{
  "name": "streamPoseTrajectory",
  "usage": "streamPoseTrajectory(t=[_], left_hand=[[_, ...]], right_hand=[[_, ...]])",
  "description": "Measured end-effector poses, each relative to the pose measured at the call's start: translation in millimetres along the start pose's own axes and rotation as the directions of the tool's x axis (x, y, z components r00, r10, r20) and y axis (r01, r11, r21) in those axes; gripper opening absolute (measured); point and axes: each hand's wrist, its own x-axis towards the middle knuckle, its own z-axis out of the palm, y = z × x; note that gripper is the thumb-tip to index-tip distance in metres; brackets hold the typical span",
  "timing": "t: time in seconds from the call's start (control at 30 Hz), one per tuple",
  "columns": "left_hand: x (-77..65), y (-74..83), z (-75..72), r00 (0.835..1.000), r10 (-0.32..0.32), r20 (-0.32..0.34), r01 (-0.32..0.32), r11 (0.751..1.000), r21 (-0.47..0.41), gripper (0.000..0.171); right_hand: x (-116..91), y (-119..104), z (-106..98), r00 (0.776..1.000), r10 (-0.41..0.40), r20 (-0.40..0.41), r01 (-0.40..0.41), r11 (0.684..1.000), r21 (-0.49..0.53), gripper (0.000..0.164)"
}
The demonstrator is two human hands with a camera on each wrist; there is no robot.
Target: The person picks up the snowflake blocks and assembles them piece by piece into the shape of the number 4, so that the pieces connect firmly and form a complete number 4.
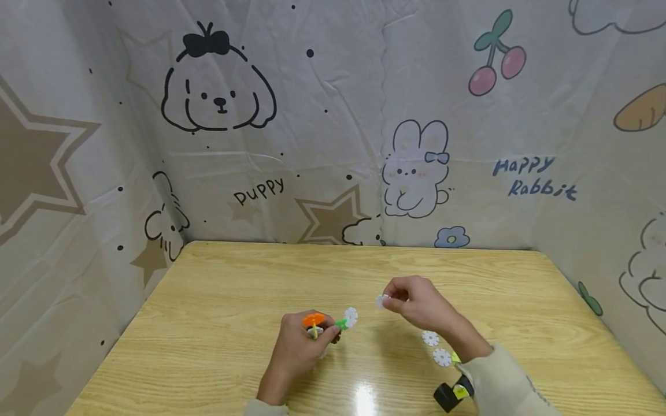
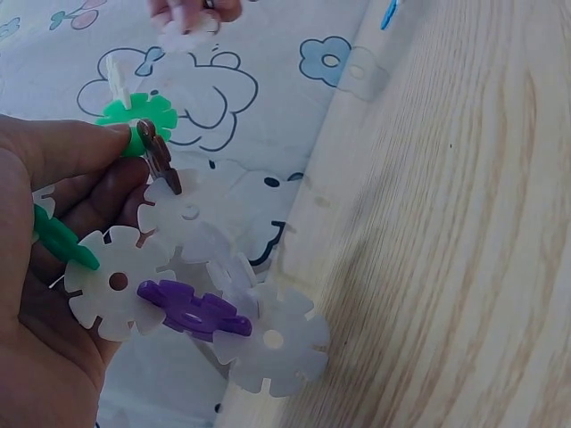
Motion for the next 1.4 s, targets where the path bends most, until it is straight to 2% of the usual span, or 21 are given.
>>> streamPoseTrajectory(t=[0.2,0.43,0.7,0.77,0.87,1.03,1.23,1.4], left_hand=[[1.0,0.7,-0.6,1.000,0.010,0.015,-0.011,1.000,0.019,0.009],[0.4,1.2,-0.1,1.000,0.019,0.009,-0.019,1.000,-0.001,0.008],[0.5,3.6,1.7,1.000,-0.022,0.007,0.022,1.000,0.007,0.008],[0.9,6.9,1.9,1.000,-0.029,0.006,0.029,0.999,0.015,0.009],[1.6,20.9,-0.4,1.000,-0.029,0.002,0.029,1.000,0.008,0.010],[1.1,36.0,-3.8,1.000,0.016,-0.008,-0.016,1.000,-0.002,0.010],[1.2,15.0,1.5,1.000,0.012,-0.009,-0.012,1.000,0.003,0.010],[0.6,3.7,2.5,0.998,0.063,-0.017,-0.063,0.998,-0.005,0.010]], right_hand=[[-0.1,-11.8,2.3,0.999,-0.053,0.012,0.052,0.998,0.025,0.009],[-0.2,-23.0,5.9,0.996,-0.092,0.022,0.091,0.995,0.029,0.010],[1.5,-27.9,10.9,0.988,-0.154,0.027,0.153,0.987,0.042,0.007],[1.7,-29.3,12.2,0.987,-0.157,0.027,0.156,0.987,0.041,0.007],[1.9,-31.0,13.5,0.987,-0.160,0.026,0.159,0.986,0.044,0.007],[2.3,-31.1,16.1,0.987,-0.161,0.012,0.161,0.986,0.032,0.008],[2.6,-28.7,20.8,0.980,-0.196,-0.033,0.197,0.980,0.020,0.008],[2.1,-28.3,24.8,0.976,-0.206,-0.064,0.208,0.978,0.028,0.009]])
